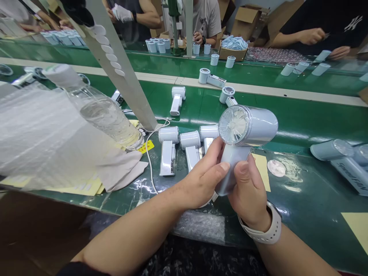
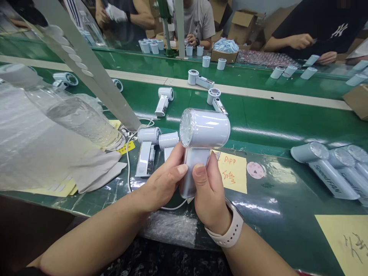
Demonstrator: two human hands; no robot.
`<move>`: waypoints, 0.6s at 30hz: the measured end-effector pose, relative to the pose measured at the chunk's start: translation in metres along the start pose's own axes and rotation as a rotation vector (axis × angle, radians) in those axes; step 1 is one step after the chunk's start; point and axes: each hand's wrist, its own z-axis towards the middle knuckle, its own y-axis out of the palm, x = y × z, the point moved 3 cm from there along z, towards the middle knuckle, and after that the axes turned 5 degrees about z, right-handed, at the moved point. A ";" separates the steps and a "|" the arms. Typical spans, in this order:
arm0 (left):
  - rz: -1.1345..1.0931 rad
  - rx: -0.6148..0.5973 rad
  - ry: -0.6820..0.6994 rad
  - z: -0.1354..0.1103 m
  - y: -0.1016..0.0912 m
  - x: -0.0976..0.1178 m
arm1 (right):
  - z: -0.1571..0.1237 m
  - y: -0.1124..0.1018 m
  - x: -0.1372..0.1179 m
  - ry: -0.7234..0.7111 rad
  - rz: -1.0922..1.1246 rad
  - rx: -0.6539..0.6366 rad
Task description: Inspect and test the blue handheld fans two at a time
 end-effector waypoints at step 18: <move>0.245 0.098 -0.132 0.001 -0.017 -0.028 | 0.018 -0.005 0.019 0.061 0.124 -0.021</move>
